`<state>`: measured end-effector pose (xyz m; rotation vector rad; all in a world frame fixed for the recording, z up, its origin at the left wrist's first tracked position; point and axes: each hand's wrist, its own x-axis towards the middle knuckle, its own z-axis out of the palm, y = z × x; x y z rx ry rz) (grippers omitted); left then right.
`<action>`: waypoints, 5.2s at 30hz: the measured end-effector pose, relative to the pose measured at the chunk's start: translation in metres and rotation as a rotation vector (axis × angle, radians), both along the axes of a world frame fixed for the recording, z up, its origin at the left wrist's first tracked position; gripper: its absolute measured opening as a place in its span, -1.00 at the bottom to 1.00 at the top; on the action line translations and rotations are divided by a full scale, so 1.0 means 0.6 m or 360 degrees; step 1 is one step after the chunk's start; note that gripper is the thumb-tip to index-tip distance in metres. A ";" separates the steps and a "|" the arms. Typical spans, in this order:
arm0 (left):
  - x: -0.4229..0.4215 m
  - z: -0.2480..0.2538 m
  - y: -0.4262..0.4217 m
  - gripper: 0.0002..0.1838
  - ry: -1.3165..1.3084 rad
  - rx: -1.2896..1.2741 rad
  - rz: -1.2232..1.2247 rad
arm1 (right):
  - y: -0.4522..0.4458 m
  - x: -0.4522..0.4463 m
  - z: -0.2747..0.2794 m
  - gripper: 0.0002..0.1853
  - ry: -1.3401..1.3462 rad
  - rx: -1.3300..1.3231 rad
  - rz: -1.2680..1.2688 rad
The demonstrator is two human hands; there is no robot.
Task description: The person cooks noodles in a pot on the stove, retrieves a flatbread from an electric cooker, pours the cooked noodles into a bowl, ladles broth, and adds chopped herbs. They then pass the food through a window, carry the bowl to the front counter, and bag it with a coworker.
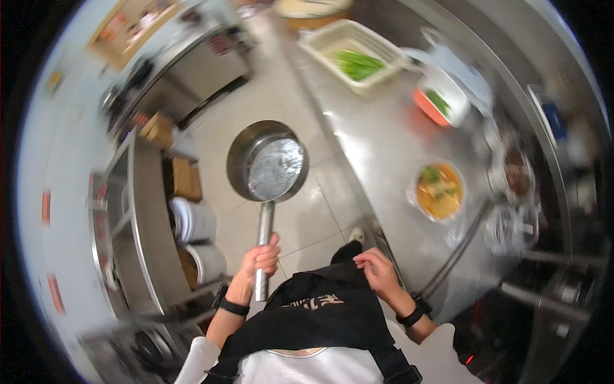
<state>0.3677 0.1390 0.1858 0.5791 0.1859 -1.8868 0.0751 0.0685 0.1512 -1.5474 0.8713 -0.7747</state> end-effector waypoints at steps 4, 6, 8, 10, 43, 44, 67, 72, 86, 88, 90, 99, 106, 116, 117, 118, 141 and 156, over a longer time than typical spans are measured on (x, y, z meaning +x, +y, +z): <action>0.022 -0.010 0.113 -0.76 -0.0718 -0.0067 0.0292 | 0.061 0.175 0.049 -0.83 0.0124 -0.0135 0.0902; 0.054 -0.039 0.219 -0.60 -0.0628 -0.0368 0.0607 | 0.176 0.281 0.070 -0.82 0.0071 0.0629 0.1262; 0.099 -0.021 0.342 -0.67 -0.0923 -0.0267 0.0877 | 0.311 0.384 0.077 -0.75 0.0011 0.1486 0.1316; 0.153 -0.035 0.498 -0.63 -0.1084 -0.0471 0.1230 | 0.436 0.475 0.058 -0.56 0.0042 0.1322 0.1826; -0.305 -0.080 1.458 -0.73 -0.0031 0.2050 0.4358 | 1.821 1.084 0.345 -0.75 0.0570 0.1843 0.3394; -0.318 -0.074 1.495 -0.72 -0.0047 0.2179 0.4322 | 1.849 1.100 0.329 -0.70 0.0481 0.1756 0.3511; -0.716 -0.302 2.110 -0.57 0.0459 0.4541 0.2010 | 2.346 0.788 -0.259 -0.12 0.0482 -0.1845 0.2592; -0.670 -0.223 2.107 -0.62 0.0413 0.4754 0.1662 | 2.359 0.927 -0.313 -0.16 0.0711 -0.2127 0.2148; -0.321 -0.202 2.320 -0.66 -0.1161 0.4246 0.2438 | 2.208 0.826 -0.213 -0.31 -0.0242 -0.0019 0.3128; -0.279 -0.207 2.306 -0.66 -0.1239 0.4454 0.2322 | 2.107 0.717 -0.049 -0.26 0.0291 0.0363 0.3352; -0.268 -0.198 2.244 -0.66 -0.1048 0.4682 0.2190 | 2.041 0.683 0.023 -0.17 0.0598 0.0173 0.3606; -0.354 -0.212 1.849 -0.67 -0.0706 0.2713 0.3480 | 2.054 0.607 0.156 -0.17 0.0720 -0.0212 0.3995; -0.411 -0.194 1.833 -0.62 -0.0722 0.2491 0.4142 | 2.029 0.606 0.107 -0.24 0.0937 -0.0443 0.4557; -0.450 -0.260 1.560 -0.79 0.0756 0.2918 0.4232 | 2.199 0.206 -0.043 -0.43 0.1144 -0.1255 0.5534; -0.446 -0.267 1.529 -0.79 0.0810 0.2934 0.4239 | 2.224 0.171 -0.123 -0.47 0.0903 -0.1309 0.5577; -0.439 -0.279 1.498 -0.78 0.1034 0.3028 0.4076 | 2.277 0.126 -0.243 -0.56 0.0385 -0.1888 0.5593; 0.004 -0.374 1.048 -0.72 0.3247 0.0883 0.4925 | 2.177 0.263 0.080 -0.54 0.1959 -0.0440 0.5415; 0.102 -0.501 0.785 -0.78 0.3698 0.2583 0.4484 | 1.686 0.292 0.243 -0.28 0.3503 -0.0369 0.5828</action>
